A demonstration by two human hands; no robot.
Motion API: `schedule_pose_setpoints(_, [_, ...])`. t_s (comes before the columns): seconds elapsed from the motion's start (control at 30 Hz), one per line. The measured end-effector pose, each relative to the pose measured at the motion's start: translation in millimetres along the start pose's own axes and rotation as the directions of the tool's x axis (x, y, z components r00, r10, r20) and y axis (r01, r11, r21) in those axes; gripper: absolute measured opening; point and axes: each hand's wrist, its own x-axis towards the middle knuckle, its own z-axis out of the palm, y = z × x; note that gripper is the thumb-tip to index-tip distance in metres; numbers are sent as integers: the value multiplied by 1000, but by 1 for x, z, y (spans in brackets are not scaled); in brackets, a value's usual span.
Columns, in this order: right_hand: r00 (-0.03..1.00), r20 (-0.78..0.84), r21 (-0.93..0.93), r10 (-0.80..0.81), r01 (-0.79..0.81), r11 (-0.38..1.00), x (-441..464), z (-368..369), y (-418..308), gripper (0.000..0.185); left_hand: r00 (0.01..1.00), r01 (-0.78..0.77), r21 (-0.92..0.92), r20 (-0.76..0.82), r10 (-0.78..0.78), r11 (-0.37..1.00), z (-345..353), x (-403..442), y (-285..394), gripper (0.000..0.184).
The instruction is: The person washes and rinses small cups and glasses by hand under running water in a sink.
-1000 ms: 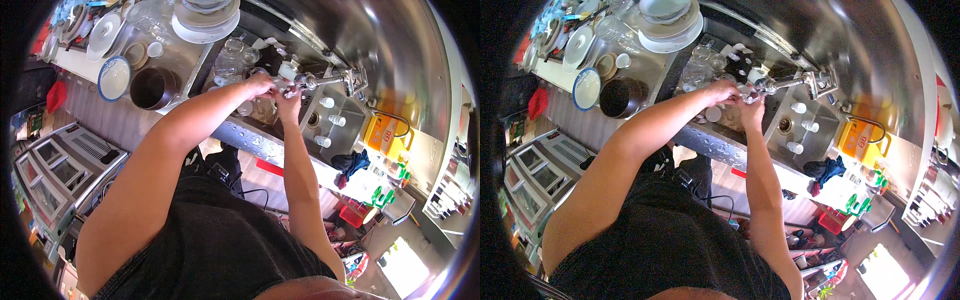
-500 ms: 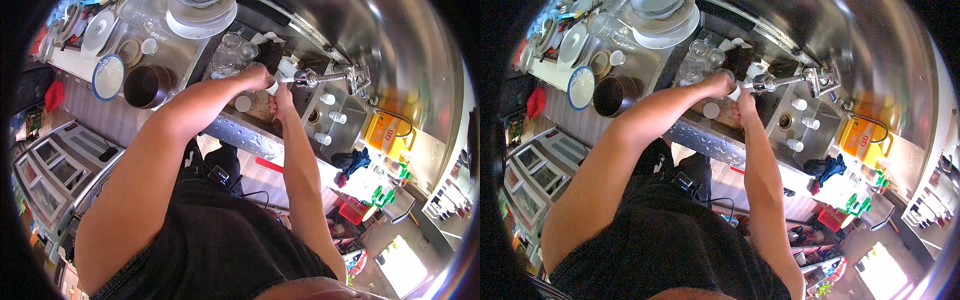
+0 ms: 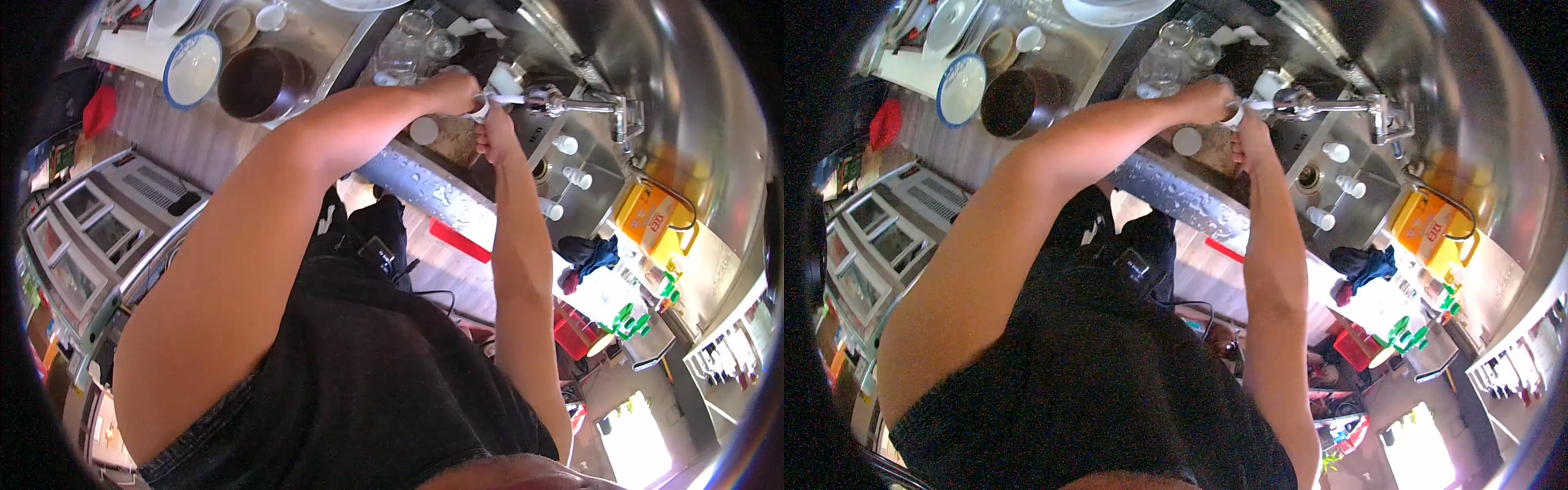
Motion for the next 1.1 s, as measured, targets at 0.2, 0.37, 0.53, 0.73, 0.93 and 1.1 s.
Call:
schedule_pose_setpoints(0.2, [724, -70, -175, -686, 669, 723, -11, 8, 1, 47, 983, 170, -79, -54, -174, 982, 3, 10, 25, 25])
schedule_pose_setpoints(0.37, [802, -98, -201, -589, 563, 802, 7, -7, -2, 38, 953, 302, -284, 122, -278, 910, 10, 19, 18, 23])
schedule_pose_setpoints(0.53, [988, 131, 29, -77, 74, 997, -10, -7, -6, 35, 966, -212, 277, -89, 245, 937, 6, 9, 5, 21])
schedule_pose_setpoints(0.73, [610, -109, -204, -784, 759, 619, -1, 11, -11, 40, 987, 120, -332, -62, -149, 935, 16, 24, 8, 21])
schedule_pose_setpoints(0.93, [991, 108, 53, -78, 72, 996, -9, -1, -17, 38, 977, -185, 107, -84, 194, 977, -14, 7, 11, 24])
schedule_pose_setpoints(1.1, [805, -110, -165, -583, 564, 809, 9, -6, -5, 51, 966, 259, -288, 100, -240, 922, 0, 17, 26, 27])
